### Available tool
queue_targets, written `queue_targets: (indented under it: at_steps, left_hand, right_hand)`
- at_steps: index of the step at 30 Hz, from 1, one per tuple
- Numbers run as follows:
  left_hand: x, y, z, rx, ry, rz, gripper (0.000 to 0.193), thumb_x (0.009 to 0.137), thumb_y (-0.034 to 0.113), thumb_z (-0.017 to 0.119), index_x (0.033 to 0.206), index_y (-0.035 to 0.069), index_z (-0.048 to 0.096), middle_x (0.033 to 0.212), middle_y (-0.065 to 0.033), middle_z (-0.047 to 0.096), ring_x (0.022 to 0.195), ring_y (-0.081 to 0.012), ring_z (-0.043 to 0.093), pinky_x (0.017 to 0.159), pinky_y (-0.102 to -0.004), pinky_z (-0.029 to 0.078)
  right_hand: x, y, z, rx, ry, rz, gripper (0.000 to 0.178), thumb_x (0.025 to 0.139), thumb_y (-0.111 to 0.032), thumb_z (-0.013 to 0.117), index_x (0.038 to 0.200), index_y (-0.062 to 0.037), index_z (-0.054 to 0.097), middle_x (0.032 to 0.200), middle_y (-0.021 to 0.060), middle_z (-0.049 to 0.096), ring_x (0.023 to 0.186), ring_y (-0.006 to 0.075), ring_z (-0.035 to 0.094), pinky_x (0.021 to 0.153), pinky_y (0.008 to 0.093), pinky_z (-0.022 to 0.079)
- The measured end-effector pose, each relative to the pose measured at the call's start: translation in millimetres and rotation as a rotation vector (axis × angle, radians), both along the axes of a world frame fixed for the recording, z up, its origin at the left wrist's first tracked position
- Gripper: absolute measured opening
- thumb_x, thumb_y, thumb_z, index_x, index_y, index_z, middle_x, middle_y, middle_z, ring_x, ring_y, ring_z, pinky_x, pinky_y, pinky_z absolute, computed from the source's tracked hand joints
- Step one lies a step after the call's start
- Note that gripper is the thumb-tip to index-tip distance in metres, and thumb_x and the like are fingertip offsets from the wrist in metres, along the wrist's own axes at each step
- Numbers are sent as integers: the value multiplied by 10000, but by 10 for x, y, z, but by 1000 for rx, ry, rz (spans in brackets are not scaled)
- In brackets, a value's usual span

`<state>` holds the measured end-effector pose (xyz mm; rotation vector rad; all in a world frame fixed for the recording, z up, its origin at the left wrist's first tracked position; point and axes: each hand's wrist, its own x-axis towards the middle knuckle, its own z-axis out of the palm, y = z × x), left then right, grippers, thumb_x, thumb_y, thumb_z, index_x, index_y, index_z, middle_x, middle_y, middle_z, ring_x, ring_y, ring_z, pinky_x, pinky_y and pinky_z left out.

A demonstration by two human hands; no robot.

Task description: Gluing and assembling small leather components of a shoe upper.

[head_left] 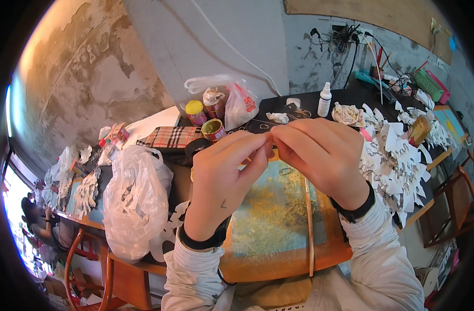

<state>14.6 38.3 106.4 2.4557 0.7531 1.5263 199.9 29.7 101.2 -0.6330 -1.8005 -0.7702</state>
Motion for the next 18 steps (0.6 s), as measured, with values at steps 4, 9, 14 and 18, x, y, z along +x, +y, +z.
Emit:
queue_targets:
  at_steps: [4, 9, 14, 18]
  left_hand:
    - [19, -41, -19, -117, 55, 55, 192, 810, -65, 604, 983, -31, 679, 757, -91, 631, 676, -122, 612, 619, -241, 489]
    - [33, -3, -51, -122, 69, 70, 167, 829, 29, 655, 992, 33, 693, 760, -61, 640, 605, -160, 615, 570, -237, 488]
    - [-13, -45, 23, -216, 98, 65, 225, 869, -4, 600, 1070, 13, 701, 796, -69, 674, 703, -105, 638, 630, -235, 506]
    - [-40, -20, 44, -236, 75, 33, 216, 884, 2, 594, 1072, 12, 700, 804, -63, 677, 728, -107, 647, 654, -239, 518]
  right_hand:
    - [15, 15, -26, -63, -78, -57, 284, 627, -174, 753, 859, -62, 632, 788, -6, 594, 596, 126, 587, 503, 240, 464]
    - [75, 107, -37, -122, -72, -64, 239, 642, -137, 753, 824, -94, 604, 758, -8, 565, 553, 123, 567, 469, 249, 440]
    - [205, 218, -34, -204, 159, 5, 210, 672, -60, 743, 846, -108, 636, 769, 6, 621, 571, 144, 602, 473, 229, 442]
    - [181, 155, 24, -311, 264, 131, 201, 707, -53, 742, 886, -116, 676, 781, 19, 654, 614, 156, 628, 503, 222, 461]
